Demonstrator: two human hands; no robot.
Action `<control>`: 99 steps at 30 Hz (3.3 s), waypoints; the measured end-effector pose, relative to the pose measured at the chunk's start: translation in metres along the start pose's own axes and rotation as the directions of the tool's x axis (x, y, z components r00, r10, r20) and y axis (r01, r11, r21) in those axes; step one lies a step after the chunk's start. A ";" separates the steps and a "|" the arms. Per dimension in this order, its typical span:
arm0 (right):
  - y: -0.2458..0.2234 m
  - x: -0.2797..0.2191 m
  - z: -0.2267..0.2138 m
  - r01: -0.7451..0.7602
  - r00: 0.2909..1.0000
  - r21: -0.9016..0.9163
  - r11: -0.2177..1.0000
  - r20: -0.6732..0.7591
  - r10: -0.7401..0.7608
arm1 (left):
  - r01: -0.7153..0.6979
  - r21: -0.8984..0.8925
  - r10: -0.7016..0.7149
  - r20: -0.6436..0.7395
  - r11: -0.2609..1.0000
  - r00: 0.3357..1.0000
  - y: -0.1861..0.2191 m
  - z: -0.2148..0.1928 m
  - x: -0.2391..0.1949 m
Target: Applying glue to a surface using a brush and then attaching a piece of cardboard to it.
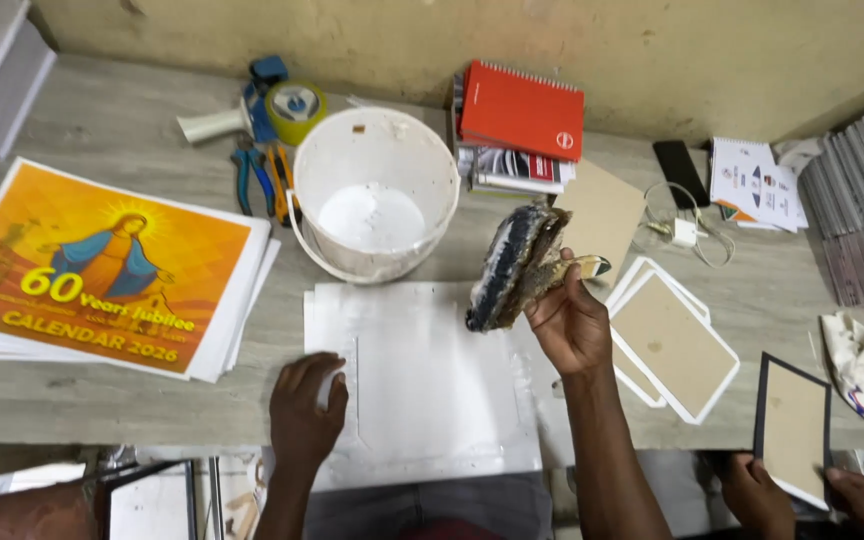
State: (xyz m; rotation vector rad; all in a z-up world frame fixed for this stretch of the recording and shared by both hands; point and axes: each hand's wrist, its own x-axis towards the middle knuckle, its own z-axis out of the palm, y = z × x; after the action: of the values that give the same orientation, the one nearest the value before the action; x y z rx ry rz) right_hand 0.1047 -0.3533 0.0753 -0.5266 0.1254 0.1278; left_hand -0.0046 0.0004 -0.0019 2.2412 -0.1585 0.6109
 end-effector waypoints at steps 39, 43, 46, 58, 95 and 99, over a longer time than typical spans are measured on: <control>0.048 -0.068 0.001 -0.070 0.790 -0.930 -0.360 0.169 -0.589 | 0.296 0.388 -0.456 0.431 0.873 0.779 0.047 -0.009 0.029; 0.102 -0.080 -0.011 -0.122 0.839 -0.962 -0.244 0.032 -0.543 | 0.295 0.401 -0.465 0.440 0.867 0.768 0.048 -0.009 0.024; 0.111 -0.071 0.004 -0.063 0.857 -0.993 -0.100 -0.002 -0.516 | 0.303 0.373 -0.451 0.420 0.877 0.787 0.048 -0.010 0.029; 0.082 -0.116 -0.023 -0.187 0.781 -0.951 -0.247 0.009 -0.624 | 0.285 0.328 -0.403 0.385 0.901 0.830 0.041 -0.007 0.019; 0.134 -0.006 0.072 0.329 0.943 -0.915 -0.233 0.330 0.034 | 0.442 0.111 -0.442 0.451 0.890 0.776 0.040 -0.013 -0.006; 0.129 -0.025 0.089 0.163 0.973 -0.985 -0.052 0.152 0.175 | 0.479 0.095 -0.476 0.381 0.873 0.793 0.035 -0.008 -0.001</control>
State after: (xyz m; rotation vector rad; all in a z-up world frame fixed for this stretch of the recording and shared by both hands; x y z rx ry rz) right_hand 0.0683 -0.1998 0.0921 -2.1221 -0.2806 0.2993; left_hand -0.0185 -0.0174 0.0255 2.2500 0.2095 -0.1218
